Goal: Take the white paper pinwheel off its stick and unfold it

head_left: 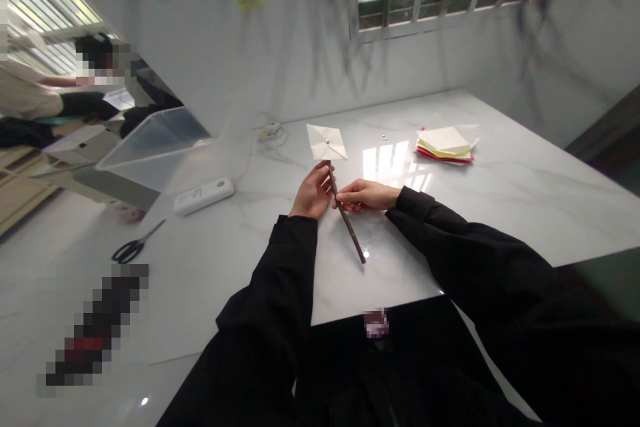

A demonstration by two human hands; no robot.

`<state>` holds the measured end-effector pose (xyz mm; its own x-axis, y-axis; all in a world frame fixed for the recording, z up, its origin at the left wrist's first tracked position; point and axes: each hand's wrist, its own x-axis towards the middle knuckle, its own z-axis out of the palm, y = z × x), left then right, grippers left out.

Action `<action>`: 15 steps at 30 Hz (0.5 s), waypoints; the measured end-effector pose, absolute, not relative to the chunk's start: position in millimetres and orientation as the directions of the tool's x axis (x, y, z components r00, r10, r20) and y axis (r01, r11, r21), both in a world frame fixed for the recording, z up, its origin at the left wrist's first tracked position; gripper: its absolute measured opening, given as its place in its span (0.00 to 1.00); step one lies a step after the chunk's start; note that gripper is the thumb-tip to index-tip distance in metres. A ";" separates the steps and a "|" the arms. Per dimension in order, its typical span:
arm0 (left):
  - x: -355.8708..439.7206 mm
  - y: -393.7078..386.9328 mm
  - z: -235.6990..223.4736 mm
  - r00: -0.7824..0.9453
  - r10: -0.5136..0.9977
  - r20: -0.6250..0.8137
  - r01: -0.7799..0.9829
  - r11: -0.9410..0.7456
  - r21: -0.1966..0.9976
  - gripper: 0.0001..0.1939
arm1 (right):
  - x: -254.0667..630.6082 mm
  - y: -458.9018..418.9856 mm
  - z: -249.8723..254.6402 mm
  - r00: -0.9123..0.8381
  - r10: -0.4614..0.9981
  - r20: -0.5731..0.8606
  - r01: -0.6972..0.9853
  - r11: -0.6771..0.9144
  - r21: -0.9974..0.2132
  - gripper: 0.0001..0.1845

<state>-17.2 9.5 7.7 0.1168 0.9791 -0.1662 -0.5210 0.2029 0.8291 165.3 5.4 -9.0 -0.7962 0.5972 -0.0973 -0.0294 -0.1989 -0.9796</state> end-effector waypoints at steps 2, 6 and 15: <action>-18.0 11.4 8.0 0.077 0.981 -0.178 -0.563 0.190 0.804 0.08 | 169.7 4.2 -9.7 -0.818 0.563 -0.119 -0.002 -0.210 -0.978 0.21; -18.7 12.6 10.0 0.034 0.983 -0.182 -0.633 0.162 0.757 0.07 | 175.8 3.8 -9.4 -0.879 0.454 -0.147 0.075 -0.172 -0.982 0.21; -14.6 8.3 19.3 -0.005 0.990 -0.139 -0.649 0.103 0.754 0.10 | 176.5 3.5 -5.9 -0.928 0.353 -0.117 0.099 -0.068 -0.993 0.22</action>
<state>-14.6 8.3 19.3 -0.0046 0.9902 -0.1394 -0.6486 0.1031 0.7541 176.5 3.5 -5.9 -0.9282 0.3531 -0.1170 0.0992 -0.0681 -0.9927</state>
